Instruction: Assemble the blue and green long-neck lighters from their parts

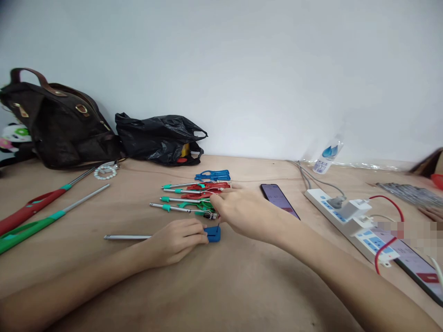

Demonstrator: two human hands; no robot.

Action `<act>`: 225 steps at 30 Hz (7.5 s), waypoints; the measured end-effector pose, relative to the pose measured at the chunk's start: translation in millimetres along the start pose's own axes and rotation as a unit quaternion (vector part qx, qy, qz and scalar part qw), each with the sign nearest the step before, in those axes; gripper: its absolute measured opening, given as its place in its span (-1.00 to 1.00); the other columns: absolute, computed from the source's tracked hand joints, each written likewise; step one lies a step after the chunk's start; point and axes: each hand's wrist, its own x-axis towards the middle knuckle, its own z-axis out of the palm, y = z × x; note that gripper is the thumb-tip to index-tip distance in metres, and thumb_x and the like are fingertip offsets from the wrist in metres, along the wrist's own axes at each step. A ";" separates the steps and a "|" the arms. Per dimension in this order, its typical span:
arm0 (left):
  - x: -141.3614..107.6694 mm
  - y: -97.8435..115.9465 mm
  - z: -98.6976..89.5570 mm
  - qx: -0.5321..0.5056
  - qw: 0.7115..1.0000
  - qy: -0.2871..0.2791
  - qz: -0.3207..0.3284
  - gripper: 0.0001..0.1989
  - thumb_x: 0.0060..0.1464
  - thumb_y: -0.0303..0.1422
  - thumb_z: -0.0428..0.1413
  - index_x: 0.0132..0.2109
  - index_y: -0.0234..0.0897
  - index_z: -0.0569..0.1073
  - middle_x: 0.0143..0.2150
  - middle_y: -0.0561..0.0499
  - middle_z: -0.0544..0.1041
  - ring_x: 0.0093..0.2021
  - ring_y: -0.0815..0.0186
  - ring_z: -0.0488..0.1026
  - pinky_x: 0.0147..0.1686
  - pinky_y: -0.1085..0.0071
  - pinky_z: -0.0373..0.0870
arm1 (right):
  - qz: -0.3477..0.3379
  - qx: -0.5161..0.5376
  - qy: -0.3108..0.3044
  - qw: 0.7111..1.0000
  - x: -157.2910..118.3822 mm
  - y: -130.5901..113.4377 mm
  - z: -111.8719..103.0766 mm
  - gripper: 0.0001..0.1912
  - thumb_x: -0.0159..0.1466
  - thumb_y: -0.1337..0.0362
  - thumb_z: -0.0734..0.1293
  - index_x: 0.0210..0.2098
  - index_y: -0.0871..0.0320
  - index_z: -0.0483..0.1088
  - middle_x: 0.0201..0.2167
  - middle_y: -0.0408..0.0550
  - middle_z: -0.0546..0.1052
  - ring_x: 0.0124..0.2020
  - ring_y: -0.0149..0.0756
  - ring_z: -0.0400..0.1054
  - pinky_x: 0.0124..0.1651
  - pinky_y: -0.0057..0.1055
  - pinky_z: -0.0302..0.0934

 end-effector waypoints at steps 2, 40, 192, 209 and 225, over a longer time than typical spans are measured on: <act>0.1 -0.3 0.2 0.001 1.000 -0.002 0.000 -0.73 0.16 -0.62 -0.15 -0.12 -0.30 0.36 -0.21 -0.07 0.49 -0.22 0.24 0.38 -0.24 0.36 0.34 | 0.036 -0.038 -0.020 0.998 4.8 -3.5 -0.1 -0.78 0.33 0.20 0.27 -0.36 0.24 0.36 -0.50 0.02 0.49 -0.46 -0.22 0.36 -0.29 -0.33 0.12; 0.2 0.5 0.0 -0.018 1.000 -0.021 -0.012 -0.70 0.15 -0.64 -0.15 -0.10 -0.31 0.37 -0.14 -0.08 0.47 -0.16 0.21 0.32 -0.20 0.35 0.34 | 0.209 -0.110 0.079 0.969 8.3 -42.8 21.5 -0.73 0.30 0.18 0.30 -0.47 0.22 0.37 -0.66 0.00 0.46 -0.64 -0.28 0.32 -0.50 -0.41 -0.08; -29.5 -56.7 -45.6 0.066 0.968 -0.163 -0.180 -0.87 0.19 -0.46 0.04 -0.17 -0.22 0.47 -0.15 0.00 0.48 -0.15 0.22 0.41 -0.15 0.36 0.29 | 0.079 0.090 0.109 0.987 -2.4 18.6 113.4 -0.87 0.33 0.33 0.25 -0.22 0.20 0.43 -0.20 0.07 0.47 -0.12 -0.14 0.37 -0.11 -0.20 0.32; -21.2 -45.7 -44.3 -0.047 0.977 -0.035 -0.205 -0.73 0.26 -0.49 -0.21 -0.16 -0.28 0.37 -0.16 -0.05 0.43 -0.17 0.28 0.40 -0.17 0.40 0.33 | 0.102 0.132 0.180 0.969 -10.4 17.2 98.4 -0.84 0.33 0.44 0.06 -0.17 0.15 0.20 -0.21 0.10 0.48 -0.21 -0.17 0.40 -0.24 -0.29 0.29; -18.9 -36.9 -37.6 -0.065 0.950 -0.164 -0.257 -0.76 0.26 -0.45 -0.12 -0.24 -0.30 0.45 -0.20 -0.05 0.44 -0.23 0.27 0.40 -0.23 0.41 0.31 | 0.120 0.138 0.090 0.979 -13.7 -4.2 106.6 -0.92 0.35 0.32 0.16 -0.30 0.13 0.20 -0.31 0.01 0.42 -0.26 -0.16 0.33 -0.25 -0.27 0.25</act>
